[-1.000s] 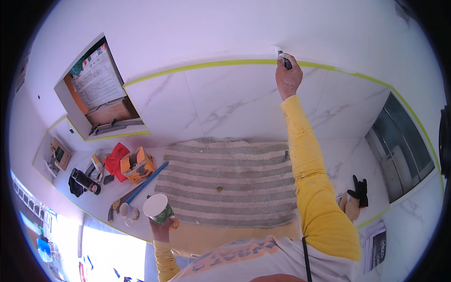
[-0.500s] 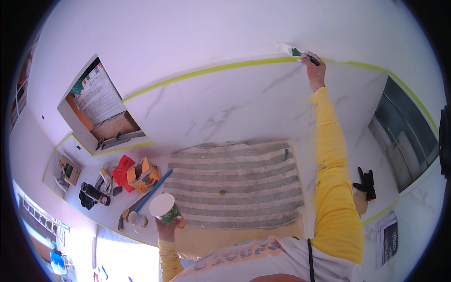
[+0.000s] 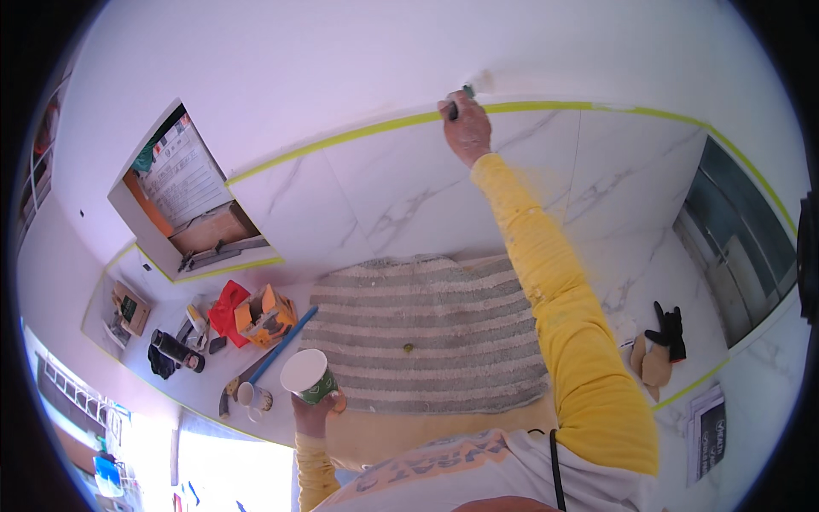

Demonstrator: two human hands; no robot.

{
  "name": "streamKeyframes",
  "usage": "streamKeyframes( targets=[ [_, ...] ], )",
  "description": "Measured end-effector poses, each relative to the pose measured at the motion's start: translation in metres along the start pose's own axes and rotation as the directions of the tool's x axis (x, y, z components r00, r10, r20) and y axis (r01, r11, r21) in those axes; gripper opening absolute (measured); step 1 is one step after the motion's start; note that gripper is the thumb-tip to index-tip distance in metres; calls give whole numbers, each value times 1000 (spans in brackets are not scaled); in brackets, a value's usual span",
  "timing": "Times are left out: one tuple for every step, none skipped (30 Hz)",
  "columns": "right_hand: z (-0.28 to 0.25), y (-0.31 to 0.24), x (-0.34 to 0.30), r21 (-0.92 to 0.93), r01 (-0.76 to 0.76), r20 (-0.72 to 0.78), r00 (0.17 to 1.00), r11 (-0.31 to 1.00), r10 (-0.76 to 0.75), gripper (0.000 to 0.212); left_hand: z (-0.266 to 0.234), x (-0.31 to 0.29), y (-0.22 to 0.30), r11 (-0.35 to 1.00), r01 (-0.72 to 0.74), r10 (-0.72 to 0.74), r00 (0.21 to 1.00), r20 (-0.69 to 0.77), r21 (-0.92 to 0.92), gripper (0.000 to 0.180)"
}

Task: The person paints the upper edge of a wall using a small brush and a paper cup of paint. They repeatedly dip the brush into the cup and apply paint along a taped line on the wall. The person also briefly uses a sanding block on the wall surface.

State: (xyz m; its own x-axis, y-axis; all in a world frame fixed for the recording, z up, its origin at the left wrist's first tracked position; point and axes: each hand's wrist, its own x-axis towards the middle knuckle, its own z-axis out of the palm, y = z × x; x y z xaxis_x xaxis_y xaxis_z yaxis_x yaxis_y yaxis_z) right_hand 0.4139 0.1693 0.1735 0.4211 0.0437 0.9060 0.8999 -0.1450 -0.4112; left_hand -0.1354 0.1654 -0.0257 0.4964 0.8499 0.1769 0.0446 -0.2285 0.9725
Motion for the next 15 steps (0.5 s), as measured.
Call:
streamKeyframes(
  targets=[
    [10, -18, -5, 24, 13, 42, 999, 1000, -14, 22, 1, 3, 0, 1000, -21, 21, 1000, 6, 9, 56],
    [16, -31, -9, 111, -42, 144, 989, 993, 26, 23, 1, 5, 0, 997, -53, 54, 999, -4, 55, 55],
    [19, -39, -11, 189, -110, 255, 965, 976, 60, 25, 1, 5, 0, 999, -35, 35, 999, 9, 3, 55],
    [16, -42, -9, 282, -157, 373, 927, 946, 42, 26, 1, 5, -1, 1000, -26, 26, 1000, 5, -10, 55],
    [9, -40, -7, 379, -237, 391, 917, 895, 78, 26, 0, 5, -3, 999, -37, 37, 999, -14, 9, 55],
    [-3, -33, 1, 491, -287, 418, 906, 822, 66, 27, -2, 3, -5, 1000, -15, 15, 1000, -26, -14, 55],
    [-16, -23, 12, 592, -338, 446, 894, 732, 52, 27, -5, 1, -7, 1000, -9, 9, 999, -49, -4, 54],
    [-33, -11, 27, 478, -277, 338, 934, 833, 117, 26, -7, -2, -10, 999, -21, 25, 996, -89, 43, 55],
    [-50, -1, 39, 295, -301, 236, 943, 907, 236, 26, -10, -4, -12, 999, 16, -18, 997, -73, -30, 55],
    [-71, 8, 48, 366, -270, 217, 955, 891, 200, 23, -14, -7, -15, 997, 31, -36, 997, -74, -67, 55],
    [-87, 11, 64, 354, -367, 230, 926, 860, 300, 21, -16, -9, -17, 997, 25, -32, 996, -82, -78, 56],
    [-95, 7, 77, 407, -323, 308, 929, 855, 204, 18, -19, -7, -19, 997, 45, -49, 998, -45, -69, 57],
    [-104, 2, 89, 424, -343, 392, 904, 838, 172, 16, -22, -4, -20, 999, 45, -45, 999, -14, -26, 58],
    [-110, -5, 96, 482, -327, 470, 879, 813, 75, 14, -24, -3, -20, 996, 66, -65, 998, -19, 65, 60],
    [-109, -15, 103, 403, -393, 556, 822, 826, 120, 15, -24, -3, -19, 999, 34, -34, 999, 15, 7, 59]
  ],
)
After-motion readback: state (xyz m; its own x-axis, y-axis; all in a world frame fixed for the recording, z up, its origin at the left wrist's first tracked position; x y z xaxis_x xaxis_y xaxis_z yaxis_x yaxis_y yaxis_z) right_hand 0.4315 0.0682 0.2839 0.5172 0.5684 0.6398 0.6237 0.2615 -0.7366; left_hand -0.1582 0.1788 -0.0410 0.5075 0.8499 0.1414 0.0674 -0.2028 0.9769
